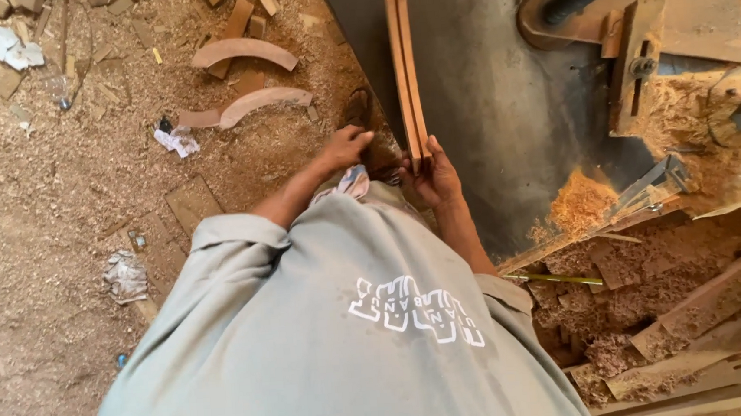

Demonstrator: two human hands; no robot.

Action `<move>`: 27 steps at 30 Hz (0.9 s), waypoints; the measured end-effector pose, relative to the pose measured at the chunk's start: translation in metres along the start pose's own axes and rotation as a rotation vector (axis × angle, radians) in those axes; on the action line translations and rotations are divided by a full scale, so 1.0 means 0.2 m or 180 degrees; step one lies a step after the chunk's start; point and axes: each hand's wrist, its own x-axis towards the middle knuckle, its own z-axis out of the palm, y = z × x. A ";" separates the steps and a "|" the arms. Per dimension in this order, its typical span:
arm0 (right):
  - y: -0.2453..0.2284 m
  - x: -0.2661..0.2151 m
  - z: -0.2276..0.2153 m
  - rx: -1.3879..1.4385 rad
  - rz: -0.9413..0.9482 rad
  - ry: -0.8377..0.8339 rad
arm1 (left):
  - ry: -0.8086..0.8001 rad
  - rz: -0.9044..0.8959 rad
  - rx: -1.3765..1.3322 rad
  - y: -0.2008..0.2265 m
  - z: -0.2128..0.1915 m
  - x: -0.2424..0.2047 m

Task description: The person uses a spindle sander to smooth and shape curved wooden pieces. They repeatedly pass the wood against the rotating spindle, flip the pieces to work different edges, and measure the finished piece with a tape measure.

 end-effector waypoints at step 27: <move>0.00 -0.16 -0.25 -0.4911 -0.3588 0.2232 | 0.1159 0.2886 0.2357 0.74 -0.34 -0.02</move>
